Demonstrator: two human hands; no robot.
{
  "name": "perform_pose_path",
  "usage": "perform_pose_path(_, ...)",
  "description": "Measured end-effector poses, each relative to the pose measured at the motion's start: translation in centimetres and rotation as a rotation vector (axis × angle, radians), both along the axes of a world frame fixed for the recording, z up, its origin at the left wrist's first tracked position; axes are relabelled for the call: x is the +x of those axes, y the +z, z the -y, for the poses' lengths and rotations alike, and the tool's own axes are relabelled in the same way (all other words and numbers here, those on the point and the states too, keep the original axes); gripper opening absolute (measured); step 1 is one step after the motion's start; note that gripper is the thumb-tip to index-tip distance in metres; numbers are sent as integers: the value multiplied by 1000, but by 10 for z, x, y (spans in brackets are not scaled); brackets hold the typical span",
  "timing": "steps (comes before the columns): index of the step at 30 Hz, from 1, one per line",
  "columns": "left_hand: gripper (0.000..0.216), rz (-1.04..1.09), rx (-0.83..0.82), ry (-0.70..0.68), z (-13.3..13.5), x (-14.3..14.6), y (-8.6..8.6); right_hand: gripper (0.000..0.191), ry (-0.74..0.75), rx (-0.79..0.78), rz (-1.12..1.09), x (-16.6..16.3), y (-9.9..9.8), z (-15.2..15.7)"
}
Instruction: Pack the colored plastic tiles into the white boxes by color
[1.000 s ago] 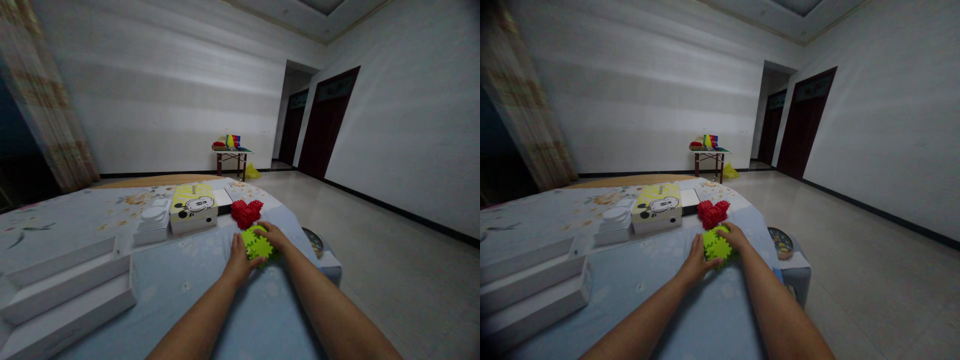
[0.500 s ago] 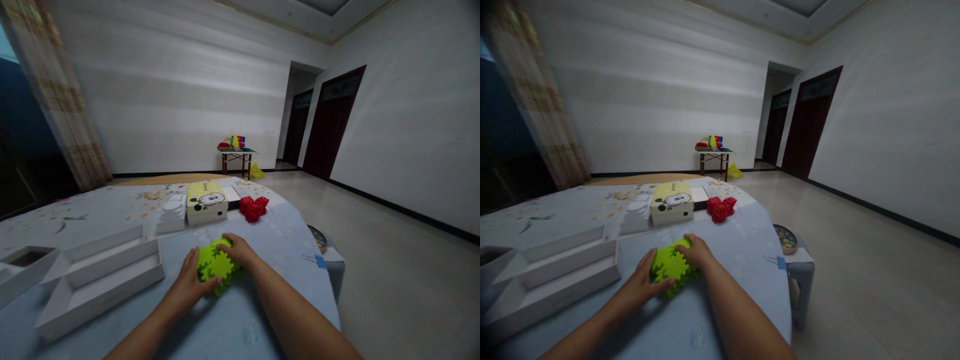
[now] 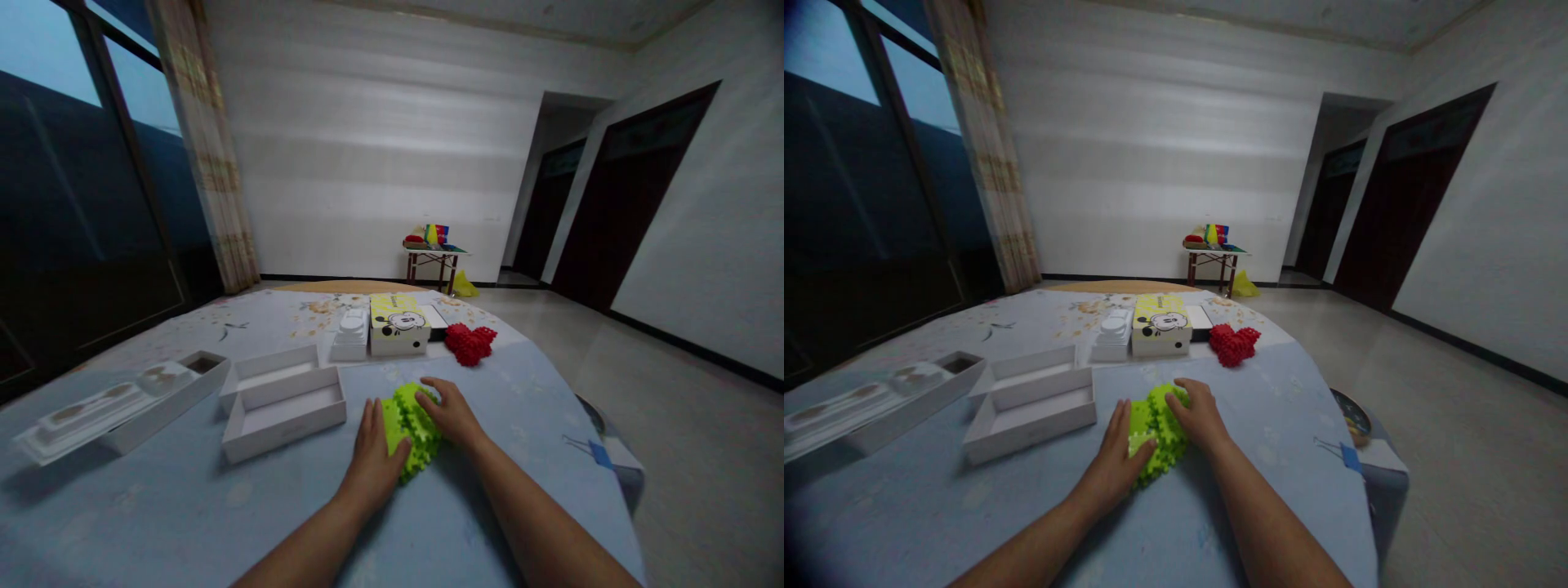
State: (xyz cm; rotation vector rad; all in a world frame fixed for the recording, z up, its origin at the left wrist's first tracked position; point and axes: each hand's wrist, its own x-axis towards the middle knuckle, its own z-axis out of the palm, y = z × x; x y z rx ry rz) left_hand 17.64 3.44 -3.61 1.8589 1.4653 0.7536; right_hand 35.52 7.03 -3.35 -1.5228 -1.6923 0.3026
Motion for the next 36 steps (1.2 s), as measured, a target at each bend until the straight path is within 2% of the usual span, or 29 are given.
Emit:
perform_pose_path(5,84,-34,-24,28,2,25,10,37,82,106,155,-18,4,11)
perform_pose_path(10,83,10,-42,-10,0,18,13,32,123,112,203,-20,8,16)
perform_pose_path(13,81,36,-18,-47,-1,-3,19,32,94,146,183,-11,11,14)
perform_pose_path(15,76,80,61,-42,-3,-21,27,31,71,176,174,-7,14,14)
perform_pose_path(19,61,123,246,117,-10,-63,43,28,92,232,206,-15,25,25)
perform_pose_path(23,54,53,356,295,-21,-107,52,32,271,217,326,-43,32,43)
perform_pose_path(28,47,-157,501,437,-35,-153,54,40,470,67,478,-67,31,57)
perform_pose_path(32,42,-316,461,559,-41,-180,54,32,466,-20,534,-67,25,57)
perform_pose_path(36,40,-345,384,621,-45,-197,45,24,438,-18,555,-63,19,52)
